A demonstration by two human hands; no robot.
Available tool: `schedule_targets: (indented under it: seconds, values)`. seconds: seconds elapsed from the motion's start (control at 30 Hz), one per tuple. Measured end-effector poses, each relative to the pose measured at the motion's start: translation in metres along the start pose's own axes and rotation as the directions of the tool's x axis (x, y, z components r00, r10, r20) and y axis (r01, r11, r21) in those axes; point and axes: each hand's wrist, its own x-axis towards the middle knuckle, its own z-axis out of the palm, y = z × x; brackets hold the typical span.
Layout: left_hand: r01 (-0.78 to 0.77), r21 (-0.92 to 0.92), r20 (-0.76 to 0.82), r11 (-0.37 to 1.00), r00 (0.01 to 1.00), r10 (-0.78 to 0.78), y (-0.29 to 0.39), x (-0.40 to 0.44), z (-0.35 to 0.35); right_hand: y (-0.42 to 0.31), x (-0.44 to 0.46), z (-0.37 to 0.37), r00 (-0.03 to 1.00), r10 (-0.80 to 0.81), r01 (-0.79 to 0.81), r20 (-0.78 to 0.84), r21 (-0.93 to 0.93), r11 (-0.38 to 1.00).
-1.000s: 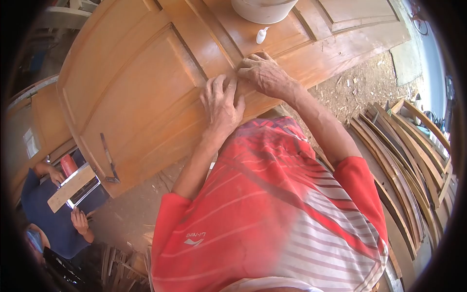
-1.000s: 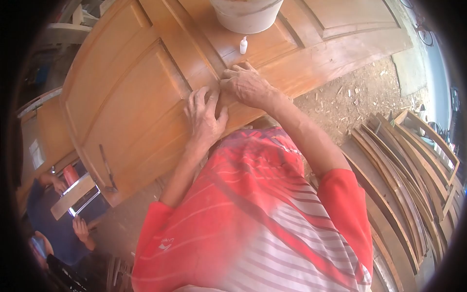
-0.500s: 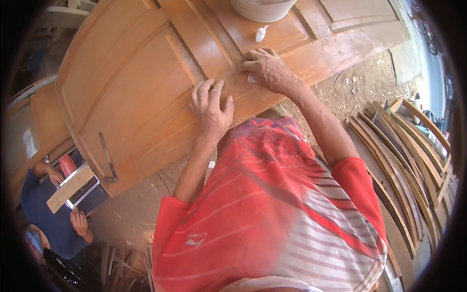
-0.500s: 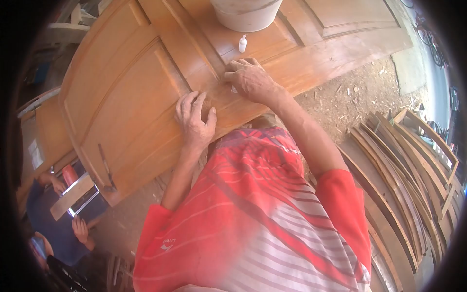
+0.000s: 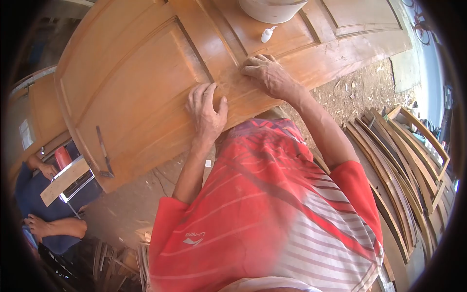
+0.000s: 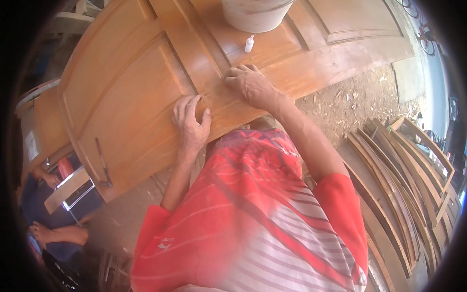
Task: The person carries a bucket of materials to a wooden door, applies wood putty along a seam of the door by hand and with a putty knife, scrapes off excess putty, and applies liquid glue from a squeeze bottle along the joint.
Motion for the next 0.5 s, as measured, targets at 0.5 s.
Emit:
schedule_targets:
  seconds: [0.5]
  values:
    - [0.018,-0.127,-0.057,0.992,0.998,-0.025,-0.004,0.001,0.001,-0.021,-0.006,-0.021,0.994,0.086,-0.082,-0.071,0.046,0.996]
